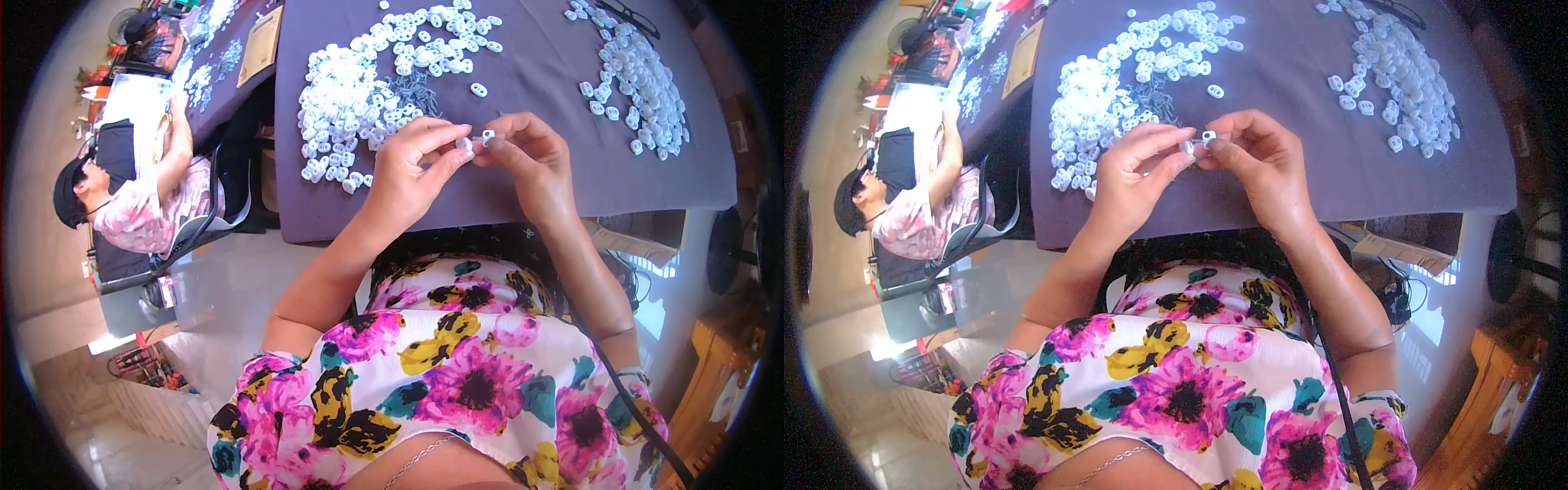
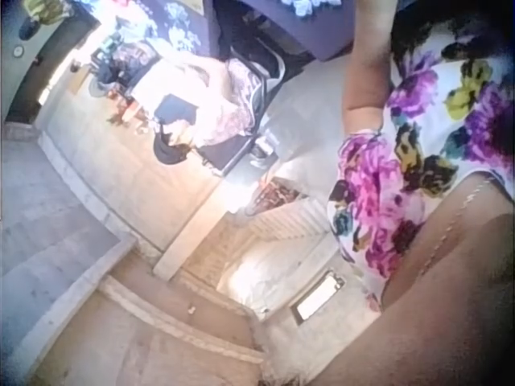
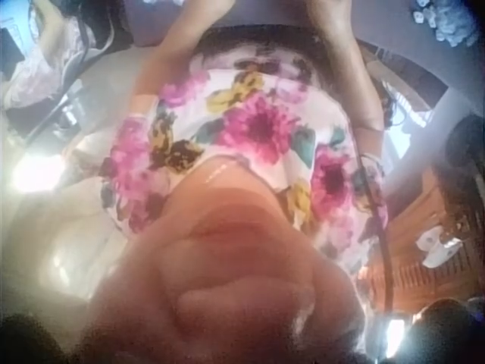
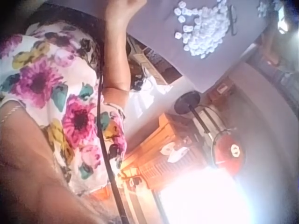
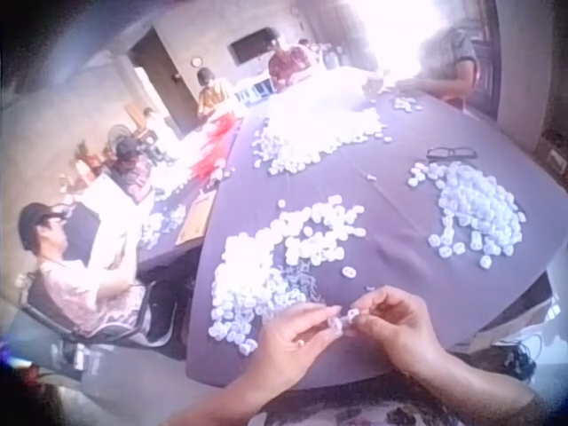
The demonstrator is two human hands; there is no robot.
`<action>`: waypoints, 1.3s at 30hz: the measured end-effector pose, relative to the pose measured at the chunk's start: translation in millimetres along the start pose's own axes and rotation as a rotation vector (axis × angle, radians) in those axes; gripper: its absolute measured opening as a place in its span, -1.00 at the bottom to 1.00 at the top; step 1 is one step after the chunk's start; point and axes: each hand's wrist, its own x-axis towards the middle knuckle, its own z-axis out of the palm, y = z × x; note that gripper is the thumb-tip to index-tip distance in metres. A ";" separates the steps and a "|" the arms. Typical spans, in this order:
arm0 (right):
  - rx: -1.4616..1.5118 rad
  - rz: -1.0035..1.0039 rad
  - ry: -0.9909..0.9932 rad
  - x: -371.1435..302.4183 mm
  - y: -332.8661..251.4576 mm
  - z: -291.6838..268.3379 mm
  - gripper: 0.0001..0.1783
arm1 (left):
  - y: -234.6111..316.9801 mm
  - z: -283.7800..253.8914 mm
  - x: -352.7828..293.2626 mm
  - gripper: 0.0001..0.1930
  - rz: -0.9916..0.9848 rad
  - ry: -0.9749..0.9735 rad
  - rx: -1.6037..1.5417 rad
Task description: The person assembles plastic cord locks by hand, inserting small components into the toggle pieces and pressing the parts together.
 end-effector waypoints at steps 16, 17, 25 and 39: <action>0.107 0.077 -0.009 -2.4 2.1 3.8 -0.86 | -2.8 -5.5 -2.9 -0.74 -0.441 0.010 -0.561; 0.108 0.085 -0.008 -1.7 2.9 2.3 -0.86 | -1.8 -5.3 -3.3 -0.73 -0.441 -0.002 -0.559; 0.070 0.102 0.008 -1.0 3.1 0.5 -0.87 | -4.5 -3.2 -4.5 -0.66 -0.396 -0.009 -0.565; 0.002 0.091 0.009 -0.9 -1.3 3.2 -0.91 | -0.6 0.9 -7.9 -0.65 -0.283 0.006 -0.475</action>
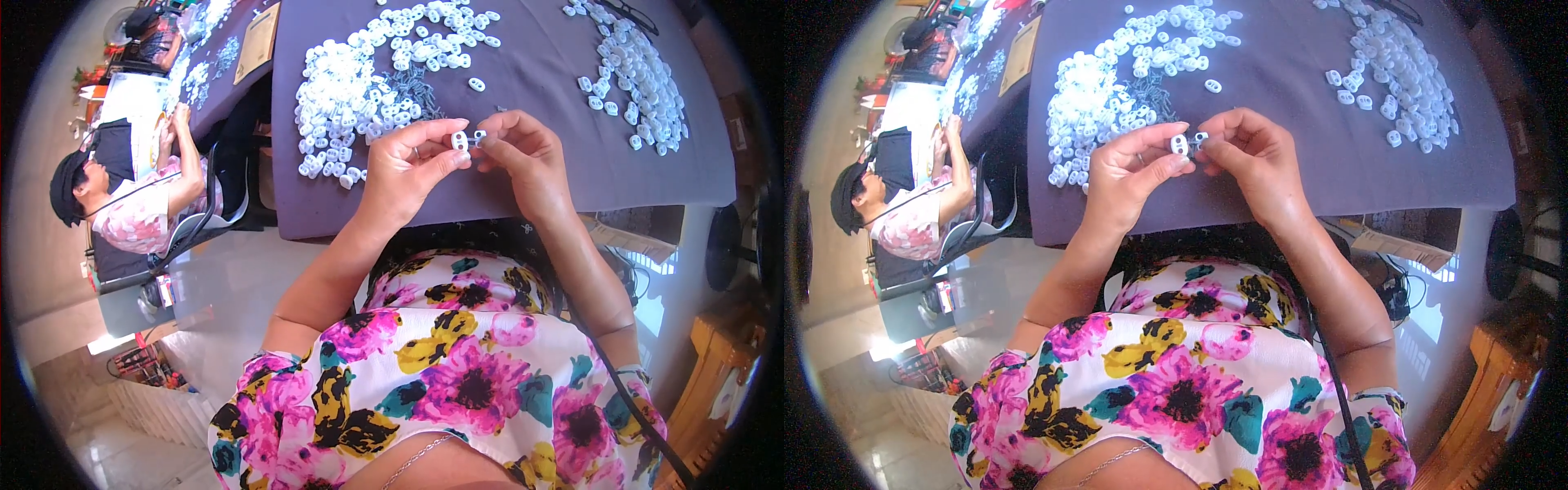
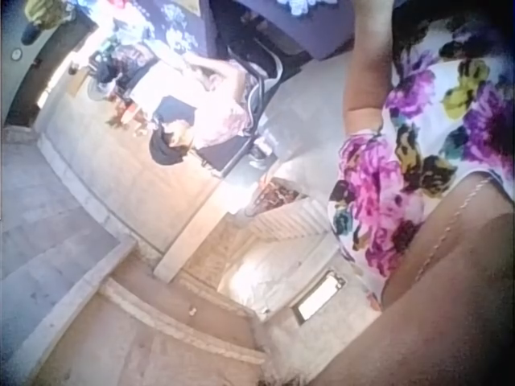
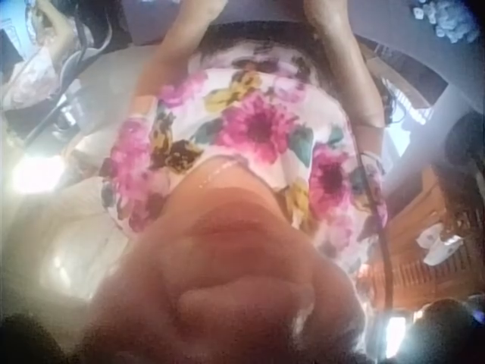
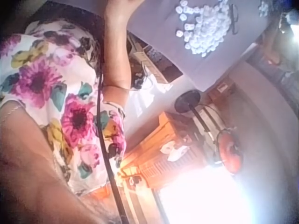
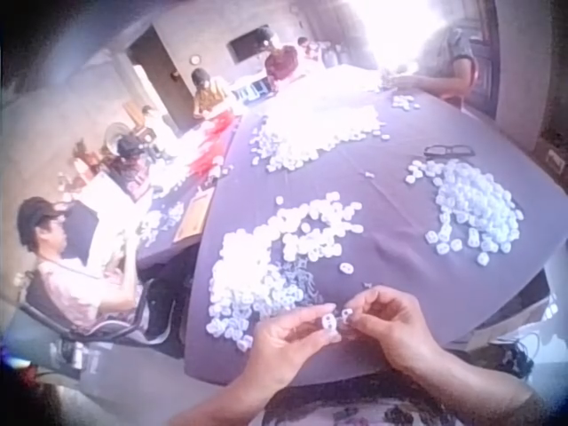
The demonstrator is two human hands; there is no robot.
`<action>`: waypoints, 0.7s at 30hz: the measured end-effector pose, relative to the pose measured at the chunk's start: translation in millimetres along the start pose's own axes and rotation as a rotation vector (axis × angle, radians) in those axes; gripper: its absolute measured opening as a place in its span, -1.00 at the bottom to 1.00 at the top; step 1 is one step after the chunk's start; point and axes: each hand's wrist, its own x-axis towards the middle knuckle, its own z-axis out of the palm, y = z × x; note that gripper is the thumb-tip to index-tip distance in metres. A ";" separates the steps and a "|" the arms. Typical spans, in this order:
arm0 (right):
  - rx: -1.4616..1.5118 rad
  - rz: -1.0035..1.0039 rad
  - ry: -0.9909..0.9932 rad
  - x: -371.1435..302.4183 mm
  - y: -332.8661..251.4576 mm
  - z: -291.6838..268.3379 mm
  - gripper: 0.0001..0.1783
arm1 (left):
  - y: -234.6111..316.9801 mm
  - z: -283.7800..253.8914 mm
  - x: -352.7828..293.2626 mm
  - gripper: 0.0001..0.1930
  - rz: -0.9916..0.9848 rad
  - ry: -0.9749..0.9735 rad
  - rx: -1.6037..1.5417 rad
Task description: The person assembles plastic cord locks by hand, inserting small components into the toggle pieces and pressing the parts together.
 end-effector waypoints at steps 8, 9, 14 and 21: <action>-0.029 0.016 -0.027 -0.3 -3.9 -1.5 -0.91 | 1.5 1.8 -2.9 -0.65 0.043 -0.009 0.127; -0.035 0.019 -0.029 -0.2 -4.9 -1.9 -0.91 | 2.5 2.5 -2.4 -0.65 0.043 -0.009 0.127; -0.044 0.023 -0.035 0.9 -6.3 -2.9 -0.91 | -0.4 2.8 -1.3 -0.69 0.014 -0.001 0.047; -0.056 0.038 -0.025 1.6 -6.1 -3.8 -0.90 | -0.9 -0.4 -0.2 -0.66 0.012 -0.006 0.095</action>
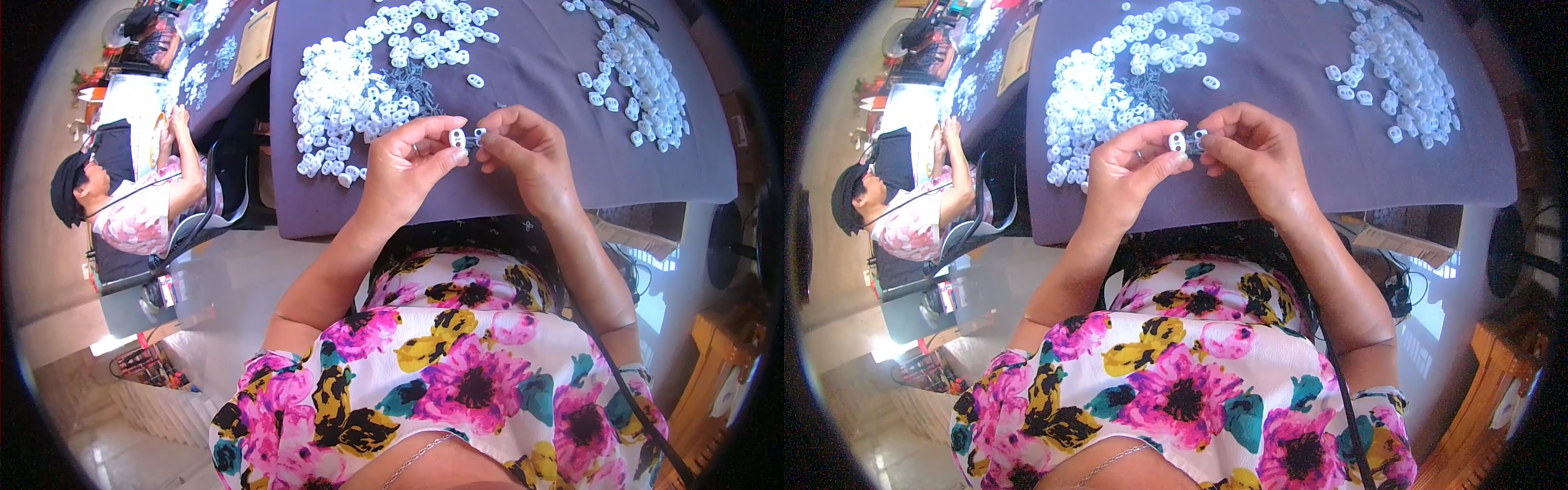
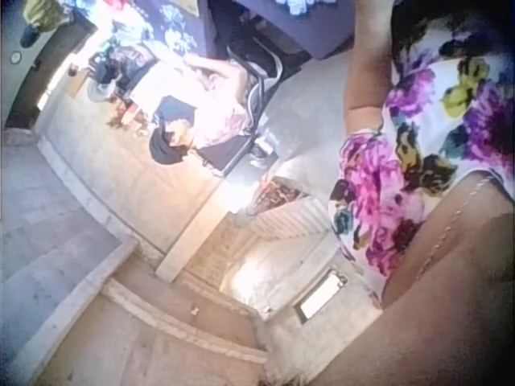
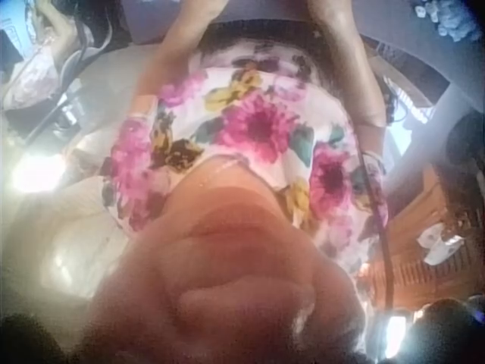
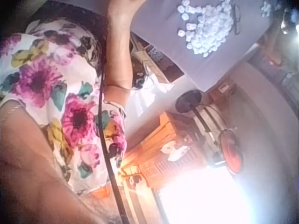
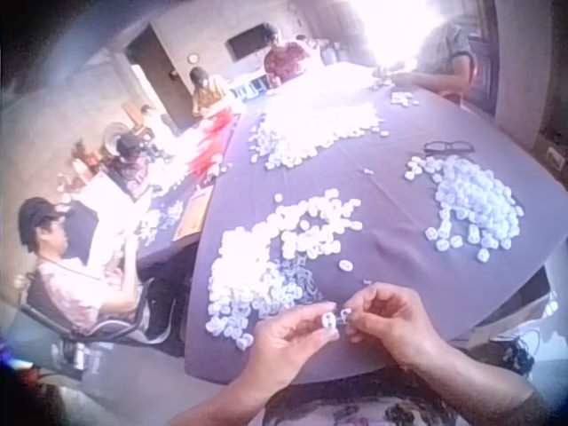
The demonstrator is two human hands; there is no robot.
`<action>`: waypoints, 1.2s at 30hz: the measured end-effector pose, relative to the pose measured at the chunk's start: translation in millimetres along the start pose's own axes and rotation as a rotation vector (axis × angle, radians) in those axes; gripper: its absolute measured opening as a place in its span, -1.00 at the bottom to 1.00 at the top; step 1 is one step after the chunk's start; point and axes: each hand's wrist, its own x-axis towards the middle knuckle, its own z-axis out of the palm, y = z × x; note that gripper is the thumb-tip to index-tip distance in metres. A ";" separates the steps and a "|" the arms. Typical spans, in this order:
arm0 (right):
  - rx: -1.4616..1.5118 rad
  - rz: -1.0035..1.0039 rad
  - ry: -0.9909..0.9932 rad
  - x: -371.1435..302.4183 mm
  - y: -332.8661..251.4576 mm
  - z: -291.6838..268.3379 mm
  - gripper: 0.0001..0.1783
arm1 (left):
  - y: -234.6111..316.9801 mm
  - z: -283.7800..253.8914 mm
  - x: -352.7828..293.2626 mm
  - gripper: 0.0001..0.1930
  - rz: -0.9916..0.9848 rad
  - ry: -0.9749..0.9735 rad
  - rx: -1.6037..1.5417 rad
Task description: The person assembles plastic cord locks by hand, inserting small components into the toggle pieces and pressing the parts together.
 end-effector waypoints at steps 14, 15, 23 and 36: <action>0.004 -0.009 0.009 -0.1 1.9 -0.1 -0.90 | -5.1 4.9 5.3 -0.92 -0.192 -0.023 -0.274; -0.003 -0.013 0.010 -0.3 2.0 0.1 -0.91 | -5.1 4.8 5.3 -0.92 -0.193 -0.023 -0.274; -0.062 -0.067 -0.003 0.2 3.4 -0.1 -0.91 | -7.8 4.9 6.4 -0.90 -0.137 -0.016 -0.137; -0.161 -0.048 -0.021 1.7 3.4 -3.6 -0.90 | -18.8 8.6 7.5 -0.91 -0.064 0.027 0.079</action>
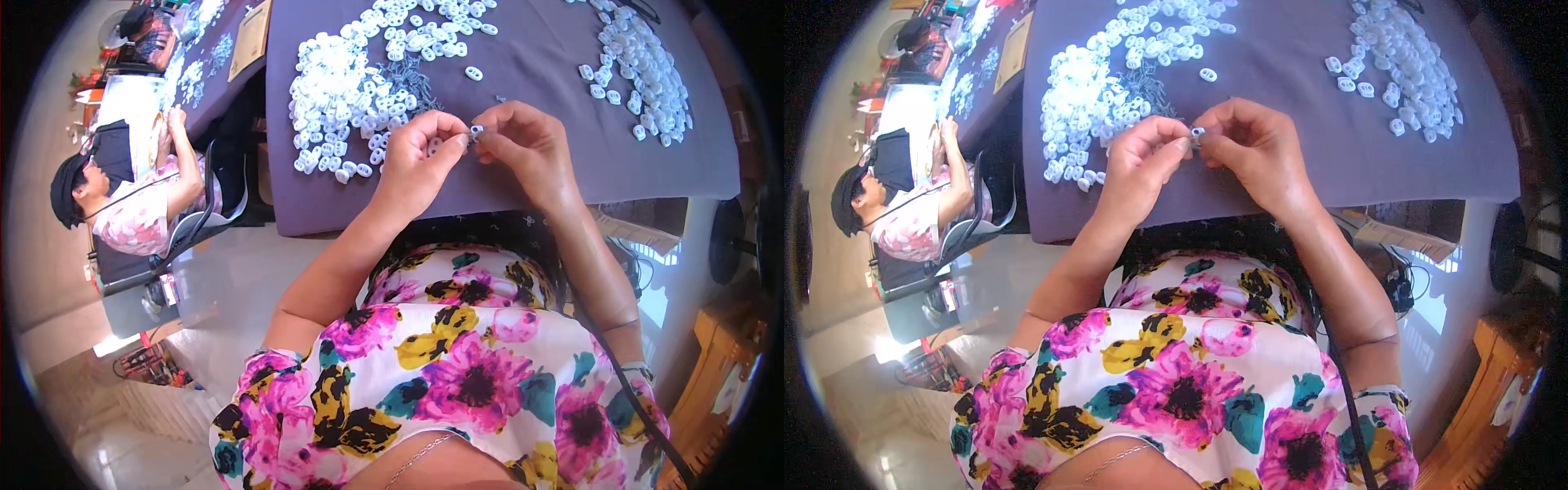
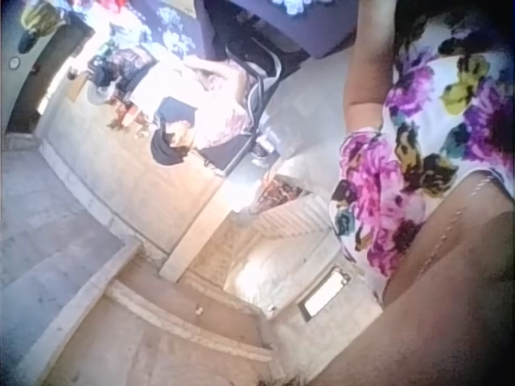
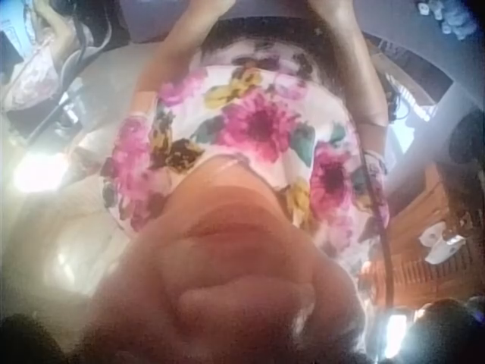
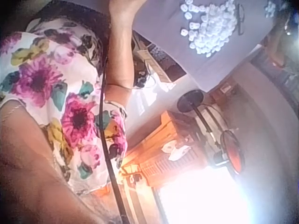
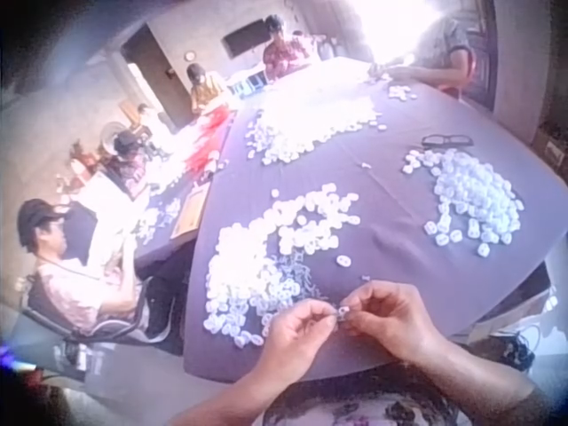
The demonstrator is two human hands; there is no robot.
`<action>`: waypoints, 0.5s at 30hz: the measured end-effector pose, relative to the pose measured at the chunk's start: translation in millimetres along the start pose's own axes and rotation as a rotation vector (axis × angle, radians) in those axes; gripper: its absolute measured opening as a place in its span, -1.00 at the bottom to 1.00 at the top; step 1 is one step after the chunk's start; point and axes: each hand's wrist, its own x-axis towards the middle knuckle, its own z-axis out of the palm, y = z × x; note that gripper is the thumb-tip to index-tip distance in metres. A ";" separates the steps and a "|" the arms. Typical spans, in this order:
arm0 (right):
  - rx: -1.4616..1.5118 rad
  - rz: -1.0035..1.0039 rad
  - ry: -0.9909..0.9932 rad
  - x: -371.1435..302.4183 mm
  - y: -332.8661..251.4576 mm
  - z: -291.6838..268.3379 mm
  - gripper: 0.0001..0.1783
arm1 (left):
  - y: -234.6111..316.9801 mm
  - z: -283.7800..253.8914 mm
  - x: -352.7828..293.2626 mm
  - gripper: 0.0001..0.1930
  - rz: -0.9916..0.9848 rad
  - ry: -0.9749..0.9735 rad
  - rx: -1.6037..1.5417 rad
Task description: The person assembles plastic cord locks by hand, inserting small components into the toggle pieces and pressing the parts together.
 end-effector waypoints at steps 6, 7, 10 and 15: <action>-0.017 0.010 -0.016 1.5 0.8 -1.6 -0.89 | -3.2 0.2 1.8 -0.93 0.068 0.007 0.075; -0.017 0.012 -0.018 1.6 1.0 -1.3 -0.89 | -3.6 0.9 1.4 -0.93 0.083 0.016 0.079; -0.021 0.009 -0.019 1.3 1.1 -0.4 -0.88 | -3.3 0.5 0.0 -0.92 0.101 0.019 0.076; -0.021 0.006 -0.021 0.8 1.6 -0.7 -0.88 | -1.8 -0.1 -1.6 -0.91 0.073 0.004 0.059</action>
